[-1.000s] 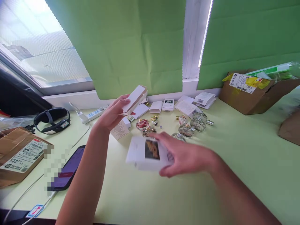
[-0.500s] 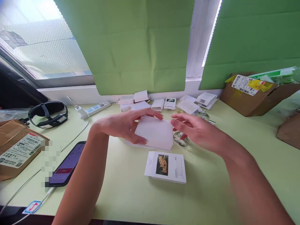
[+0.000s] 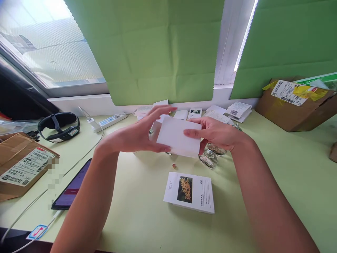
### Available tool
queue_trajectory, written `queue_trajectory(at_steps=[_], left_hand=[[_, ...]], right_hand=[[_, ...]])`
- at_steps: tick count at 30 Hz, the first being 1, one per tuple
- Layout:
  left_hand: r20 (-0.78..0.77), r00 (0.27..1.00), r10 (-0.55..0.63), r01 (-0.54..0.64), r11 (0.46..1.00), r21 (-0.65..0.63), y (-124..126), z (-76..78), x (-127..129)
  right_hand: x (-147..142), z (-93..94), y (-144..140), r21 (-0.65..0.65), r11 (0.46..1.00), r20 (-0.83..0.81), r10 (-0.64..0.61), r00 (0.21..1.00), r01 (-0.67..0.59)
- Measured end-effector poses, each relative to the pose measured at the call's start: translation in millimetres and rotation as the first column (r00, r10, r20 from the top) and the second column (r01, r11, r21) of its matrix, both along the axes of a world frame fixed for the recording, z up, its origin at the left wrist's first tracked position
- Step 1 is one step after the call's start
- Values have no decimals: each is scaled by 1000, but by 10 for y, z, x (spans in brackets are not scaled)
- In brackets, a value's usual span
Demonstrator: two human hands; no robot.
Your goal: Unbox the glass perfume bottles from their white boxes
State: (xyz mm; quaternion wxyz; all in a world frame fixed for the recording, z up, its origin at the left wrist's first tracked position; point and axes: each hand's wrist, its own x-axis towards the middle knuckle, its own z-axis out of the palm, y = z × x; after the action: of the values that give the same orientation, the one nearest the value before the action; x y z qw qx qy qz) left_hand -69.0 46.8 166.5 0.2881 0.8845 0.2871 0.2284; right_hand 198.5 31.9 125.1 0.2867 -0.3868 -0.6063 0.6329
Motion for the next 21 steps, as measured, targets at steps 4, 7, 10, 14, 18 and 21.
queue_trajectory(at_steps=[4, 7, 10, 14, 18, 21], left_hand=[[133, 975, 178, -154, 972, -176, 73, -63, -13], [191, 960, 207, -136, 935, -329, 70, -88, 28], [248, 949, 196, -105, 935, -338, 14, -66, 73], [137, 991, 15, 29, 948, -317, -35, -21, 21], [7, 987, -159, 153, 937, -315, -32, -15, -67], [-75, 985, -153, 126, 949, -289, -51, -17, -51]], right_hand=[[38, 31, -8, 95, 989, -80, -106, 991, 113], [27, 43, -33, 158, 979, -95, -115, 989, 129], [4, 15, -50, 152, 984, -83, -78, 994, 90], [-10, -93, -31, 108, 971, -54, 219, 974, -213], [-32, -181, 28, 116, 869, 127, 467, 875, -481], [-78, -165, 29, 158, 904, 309, 338, 889, -398]])
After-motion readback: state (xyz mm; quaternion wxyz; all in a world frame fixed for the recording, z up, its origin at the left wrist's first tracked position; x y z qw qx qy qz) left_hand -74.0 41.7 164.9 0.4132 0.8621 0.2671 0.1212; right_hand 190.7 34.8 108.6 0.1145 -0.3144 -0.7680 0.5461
